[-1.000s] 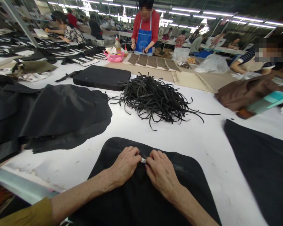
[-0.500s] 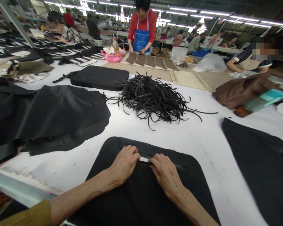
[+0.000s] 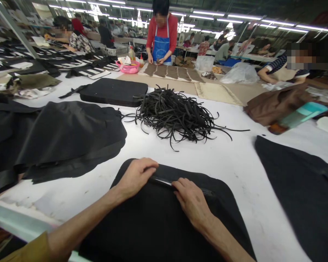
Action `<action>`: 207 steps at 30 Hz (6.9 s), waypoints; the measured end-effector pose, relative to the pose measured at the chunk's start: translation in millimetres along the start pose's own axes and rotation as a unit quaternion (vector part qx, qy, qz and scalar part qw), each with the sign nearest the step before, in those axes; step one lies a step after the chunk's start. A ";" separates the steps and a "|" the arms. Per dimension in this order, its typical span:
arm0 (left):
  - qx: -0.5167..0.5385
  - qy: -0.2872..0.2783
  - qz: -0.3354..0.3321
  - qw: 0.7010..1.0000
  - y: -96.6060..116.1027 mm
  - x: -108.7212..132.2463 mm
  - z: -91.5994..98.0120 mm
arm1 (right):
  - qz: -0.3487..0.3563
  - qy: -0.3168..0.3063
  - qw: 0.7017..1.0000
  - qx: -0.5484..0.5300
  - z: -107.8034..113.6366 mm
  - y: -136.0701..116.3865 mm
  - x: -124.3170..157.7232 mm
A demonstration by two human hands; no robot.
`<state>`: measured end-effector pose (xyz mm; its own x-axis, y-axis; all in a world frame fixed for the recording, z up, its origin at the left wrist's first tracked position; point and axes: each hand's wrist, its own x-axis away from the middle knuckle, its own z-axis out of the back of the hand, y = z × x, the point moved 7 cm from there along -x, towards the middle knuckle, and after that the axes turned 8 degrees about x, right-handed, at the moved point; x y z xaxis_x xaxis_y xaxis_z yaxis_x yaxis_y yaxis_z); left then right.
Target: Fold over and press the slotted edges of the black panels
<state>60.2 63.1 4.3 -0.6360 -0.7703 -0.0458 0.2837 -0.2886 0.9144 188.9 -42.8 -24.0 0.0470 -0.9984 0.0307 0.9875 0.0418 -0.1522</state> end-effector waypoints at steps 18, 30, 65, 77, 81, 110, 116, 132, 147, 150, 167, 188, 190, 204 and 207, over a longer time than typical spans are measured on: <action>-0.268 -0.110 -0.103 0.952 -13.6 17.4 -65.3 | 0.013 0.131 0.991 0.006 2.8 1.4 3.6; -0.320 -0.178 -0.201 0.908 -11.0 25.6 -68.9 | 0.084 0.106 0.990 0.046 -3.3 -2.2 9.0; -0.426 -0.248 -0.324 0.807 -5.2 52.5 -53.5 | 0.169 0.052 0.967 0.184 3.3 39.1 53.5; -0.418 -0.218 -0.339 0.814 -13.2 53.7 -52.6 | 0.092 0.056 0.977 0.184 11.9 71.9 83.1; -0.417 -0.214 -0.343 0.814 -15.1 54.0 -52.4 | 0.038 0.047 0.986 0.157 9.2 78.9 89.4; -0.424 -0.197 -0.366 0.805 -1.8 54.9 -52.7 | 0.031 0.095 0.994 0.044 -9.9 -58.9 -1.9; -0.320 -0.080 -0.286 0.899 -5.1 51.2 -13.5 | 0.047 0.072 0.994 0.071 -22.1 -56.5 -1.2; -0.414 -0.110 -0.242 0.871 -25.2 70.5 -6.1 | 0.069 0.058 0.993 0.070 -14.7 -73.3 -22.5; -0.493 -0.144 -0.194 0.836 -34.7 71.8 2.4 | 0.102 0.032 0.988 0.111 -16.0 -77.0 -31.1; -0.496 -0.143 -0.187 0.836 -34.5 72.6 2.2 | 0.109 0.025 0.987 0.113 -15.1 -78.6 -32.6; -0.341 -0.073 -0.039 0.936 -36.9 40.5 25.6 | 0.056 0.114 0.991 0.051 1.5 -70.5 -29.4; -0.269 -0.059 -0.042 0.960 -49.5 38.5 19.1 | 0.083 0.121 0.989 0.001 -22.7 -88.0 -58.6; -0.270 -0.054 -0.039 0.961 -49.1 38.6 19.9 | 0.096 0.116 0.989 0.003 -23.2 -88.3 -57.3; -0.331 -0.087 -0.130 0.930 -44.0 49.7 15.7 | 0.160 0.113 0.980 0.030 -17.3 -90.7 -40.2; -0.343 -0.104 -0.152 0.921 -40.5 53.1 17.3 | 0.153 0.112 0.982 0.004 -17.5 -87.6 -37.6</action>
<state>2.5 43.7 -28.2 -0.8640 -0.4902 -0.1151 0.4117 -0.8193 0.3991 98.0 -9.6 -29.1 0.3087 -0.9221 -0.2335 0.9332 0.3410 -0.1130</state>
